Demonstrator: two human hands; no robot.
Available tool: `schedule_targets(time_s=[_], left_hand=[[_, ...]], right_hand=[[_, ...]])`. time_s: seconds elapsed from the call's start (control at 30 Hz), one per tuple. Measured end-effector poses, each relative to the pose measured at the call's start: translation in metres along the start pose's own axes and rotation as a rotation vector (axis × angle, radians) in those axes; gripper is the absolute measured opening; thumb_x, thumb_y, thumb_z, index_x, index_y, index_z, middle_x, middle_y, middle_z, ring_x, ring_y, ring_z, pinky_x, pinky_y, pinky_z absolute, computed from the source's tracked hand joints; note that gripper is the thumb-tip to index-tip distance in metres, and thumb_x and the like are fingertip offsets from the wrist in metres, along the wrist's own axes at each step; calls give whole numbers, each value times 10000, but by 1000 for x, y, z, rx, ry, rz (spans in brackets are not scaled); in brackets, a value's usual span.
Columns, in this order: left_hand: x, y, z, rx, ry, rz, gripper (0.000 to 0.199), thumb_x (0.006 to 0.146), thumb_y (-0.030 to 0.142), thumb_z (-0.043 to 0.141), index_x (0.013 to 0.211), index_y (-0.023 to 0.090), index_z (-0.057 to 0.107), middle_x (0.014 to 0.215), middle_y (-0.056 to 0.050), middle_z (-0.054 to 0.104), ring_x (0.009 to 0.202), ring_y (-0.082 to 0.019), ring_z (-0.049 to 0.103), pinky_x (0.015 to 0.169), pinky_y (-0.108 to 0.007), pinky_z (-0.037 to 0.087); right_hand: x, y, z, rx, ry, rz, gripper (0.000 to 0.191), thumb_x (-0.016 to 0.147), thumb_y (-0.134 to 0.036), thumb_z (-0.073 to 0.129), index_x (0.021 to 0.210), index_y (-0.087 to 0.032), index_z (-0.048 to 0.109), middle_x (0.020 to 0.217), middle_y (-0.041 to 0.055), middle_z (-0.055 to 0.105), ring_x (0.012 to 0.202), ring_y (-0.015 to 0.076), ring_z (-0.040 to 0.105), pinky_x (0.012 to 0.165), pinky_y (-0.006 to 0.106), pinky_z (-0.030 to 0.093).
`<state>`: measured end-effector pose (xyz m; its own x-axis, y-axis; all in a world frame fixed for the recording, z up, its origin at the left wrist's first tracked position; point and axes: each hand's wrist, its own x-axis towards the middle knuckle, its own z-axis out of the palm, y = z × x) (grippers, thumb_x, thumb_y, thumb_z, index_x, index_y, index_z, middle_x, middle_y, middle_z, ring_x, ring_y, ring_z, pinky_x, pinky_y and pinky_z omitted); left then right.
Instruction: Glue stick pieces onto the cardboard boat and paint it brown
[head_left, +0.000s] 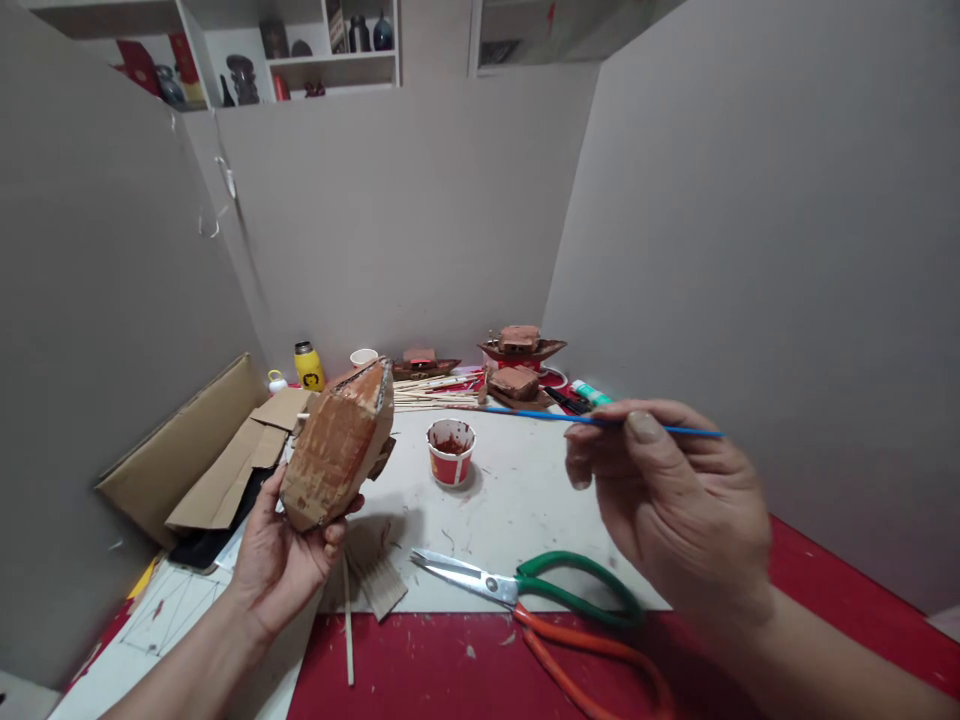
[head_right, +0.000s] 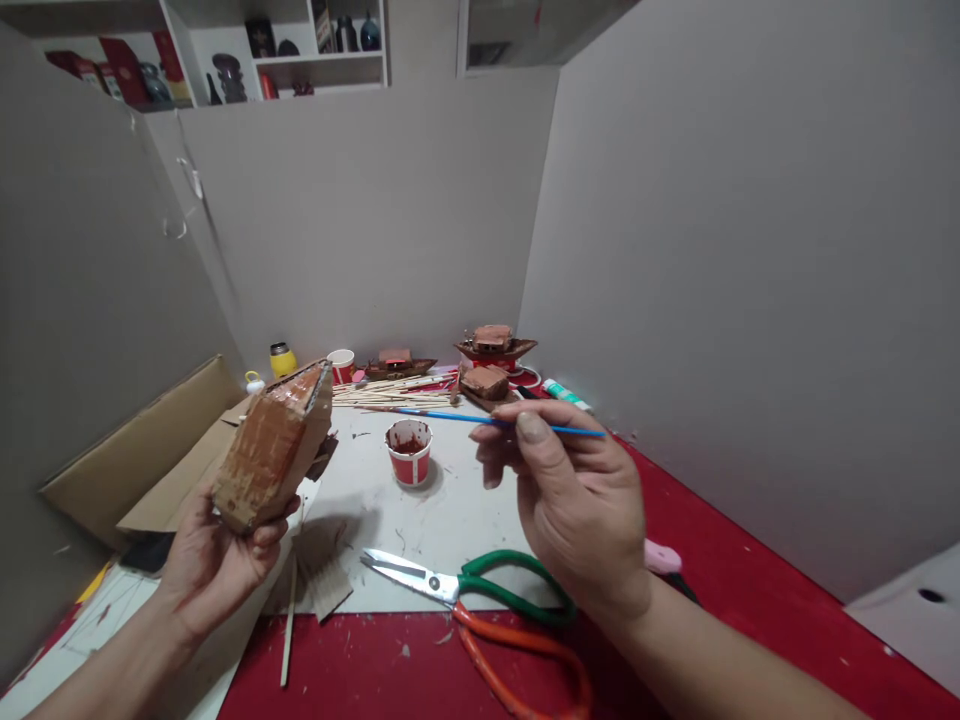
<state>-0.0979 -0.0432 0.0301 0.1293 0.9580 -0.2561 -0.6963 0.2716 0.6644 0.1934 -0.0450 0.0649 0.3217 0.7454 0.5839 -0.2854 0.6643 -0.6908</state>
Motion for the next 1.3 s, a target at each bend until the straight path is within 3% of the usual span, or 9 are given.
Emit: schedule_targets(time_s=[0.4,0.67,0.93,1.3], left_hand=[[-1,-5,0,-23,14,-2,404,987,407,402,970,120,686,786,-238,756,534,-212,694,427,-238,518],[0,-7,-4,-54,33,4,261,933,368,525,1052,160,630,859,-177,775,585,-245,729,430,-262,543],[-4,-6,3,-40,35,-13,326,952,384,486,1181,160,552,850,-161,766,622,-248,739,426,-250,538],[-4,-7,4,-37,29,-10,287,975,392,447,1134,179,555,856,-157,769,636,-253,747,427,-243,527]], right_hand=[[6,7,26,100,-98,69,195,811,-435,786,827,-249,730,688,-19,758,573,104,695,463,167,541],[10,15,26,76,-117,43,191,837,-438,760,832,-248,741,707,-16,758,581,104,686,474,180,556],[0,14,24,52,-156,66,223,832,-459,757,837,-237,730,687,-5,761,540,123,686,463,215,559],[-4,12,20,65,-190,33,154,878,-407,727,870,-255,750,708,-3,777,565,109,696,477,182,547]])
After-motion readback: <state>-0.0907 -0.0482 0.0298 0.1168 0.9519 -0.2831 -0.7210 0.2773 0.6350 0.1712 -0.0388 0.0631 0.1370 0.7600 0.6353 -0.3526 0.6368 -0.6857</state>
